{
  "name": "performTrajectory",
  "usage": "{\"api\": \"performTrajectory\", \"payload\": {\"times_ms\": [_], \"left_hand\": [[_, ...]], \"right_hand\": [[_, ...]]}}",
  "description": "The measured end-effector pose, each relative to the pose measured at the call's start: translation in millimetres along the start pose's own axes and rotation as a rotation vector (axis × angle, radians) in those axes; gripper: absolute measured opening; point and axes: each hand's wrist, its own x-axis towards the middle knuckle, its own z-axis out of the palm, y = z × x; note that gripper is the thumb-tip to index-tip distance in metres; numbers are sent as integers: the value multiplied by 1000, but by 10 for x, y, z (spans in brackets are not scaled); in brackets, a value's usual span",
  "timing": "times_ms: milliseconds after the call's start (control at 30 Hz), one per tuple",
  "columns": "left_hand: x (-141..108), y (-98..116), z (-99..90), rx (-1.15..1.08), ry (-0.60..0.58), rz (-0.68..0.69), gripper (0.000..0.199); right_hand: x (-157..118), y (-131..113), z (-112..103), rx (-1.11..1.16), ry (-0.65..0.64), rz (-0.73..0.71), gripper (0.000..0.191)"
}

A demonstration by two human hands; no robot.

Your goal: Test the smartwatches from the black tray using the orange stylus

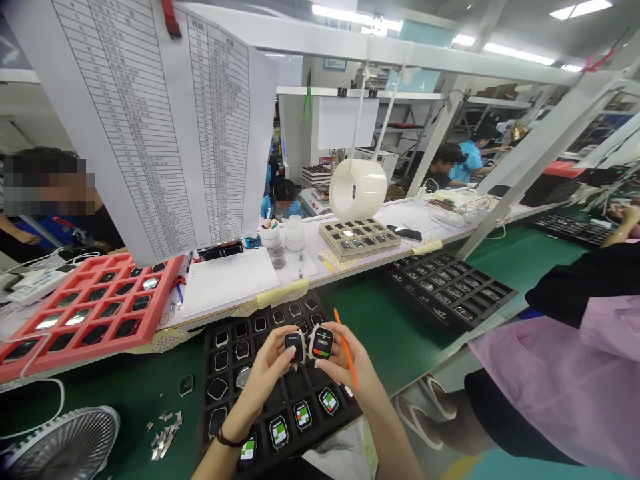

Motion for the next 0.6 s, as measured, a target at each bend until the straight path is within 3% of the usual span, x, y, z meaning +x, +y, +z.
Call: {"api": "performTrajectory", "payload": {"times_ms": [167,267,367,600], "left_hand": [[-164,133,-81,-178,-298,15,58],[-236,190,-111,-355,-373,52,58],[-240,226,-114,-334,-312,63,57],[-135,179,-68,35,-67,47,50]], "right_hand": [[-88,-9,-59,230,-58,-45,54],[-104,-7,-77,294,-103,-116,55],[-92,-29,-41,189,-111,-75,51],[-10,-29,105,-28,-74,28,44]]}}
